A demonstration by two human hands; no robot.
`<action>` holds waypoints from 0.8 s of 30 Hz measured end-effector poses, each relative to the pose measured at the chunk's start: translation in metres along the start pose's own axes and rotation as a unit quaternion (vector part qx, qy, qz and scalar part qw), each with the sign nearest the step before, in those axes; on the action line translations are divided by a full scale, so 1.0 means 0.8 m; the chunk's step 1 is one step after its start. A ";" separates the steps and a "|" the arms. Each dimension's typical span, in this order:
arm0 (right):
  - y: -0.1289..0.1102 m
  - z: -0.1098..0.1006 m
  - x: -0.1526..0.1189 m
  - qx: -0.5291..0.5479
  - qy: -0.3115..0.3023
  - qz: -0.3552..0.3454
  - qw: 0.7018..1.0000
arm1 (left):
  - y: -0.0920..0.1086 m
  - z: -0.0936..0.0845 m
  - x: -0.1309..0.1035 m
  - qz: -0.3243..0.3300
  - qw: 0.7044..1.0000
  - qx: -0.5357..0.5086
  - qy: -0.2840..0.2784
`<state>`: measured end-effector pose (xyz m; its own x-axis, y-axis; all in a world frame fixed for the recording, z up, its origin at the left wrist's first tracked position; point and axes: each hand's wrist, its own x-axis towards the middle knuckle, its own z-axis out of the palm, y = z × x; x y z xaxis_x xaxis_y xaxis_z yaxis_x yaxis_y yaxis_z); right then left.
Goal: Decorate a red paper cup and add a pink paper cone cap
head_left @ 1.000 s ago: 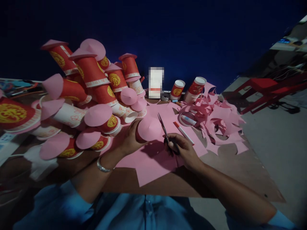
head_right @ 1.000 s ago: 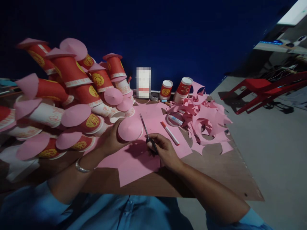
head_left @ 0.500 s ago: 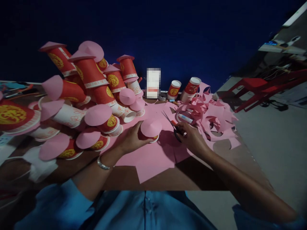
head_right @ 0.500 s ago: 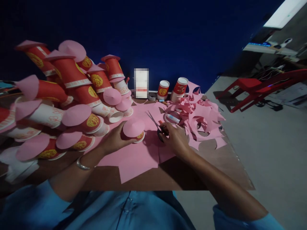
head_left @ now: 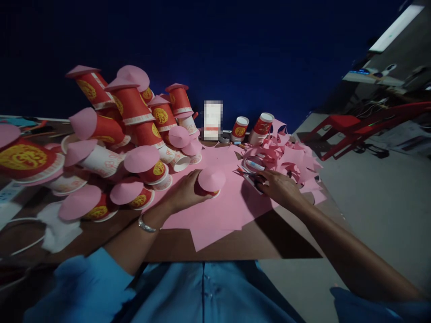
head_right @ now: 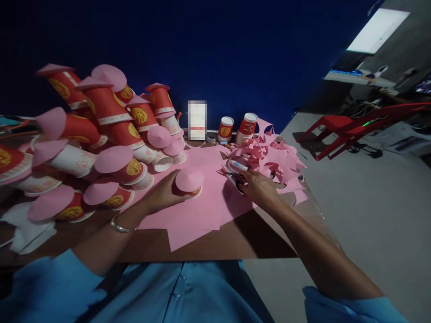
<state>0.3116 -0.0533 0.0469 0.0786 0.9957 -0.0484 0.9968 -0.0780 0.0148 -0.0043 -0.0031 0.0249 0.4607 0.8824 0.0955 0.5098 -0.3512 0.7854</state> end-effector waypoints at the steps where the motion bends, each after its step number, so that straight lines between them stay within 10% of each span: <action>1: 0.001 -0.002 0.001 0.003 -0.004 0.001 1.000 | -0.001 0.000 0.000 0.000 1.000 -0.002 -0.003; 24: 0.003 0.015 -0.014 -0.104 0.082 -0.089 0.987 | -0.011 -0.002 0.000 0.009 1.000 -0.022 -0.016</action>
<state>0.3135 -0.0649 0.0352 -0.1165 0.9887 0.0944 0.9699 0.0928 0.2253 -0.0098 0.0003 0.0192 0.4927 0.8654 0.0915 0.4696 -0.3530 0.8093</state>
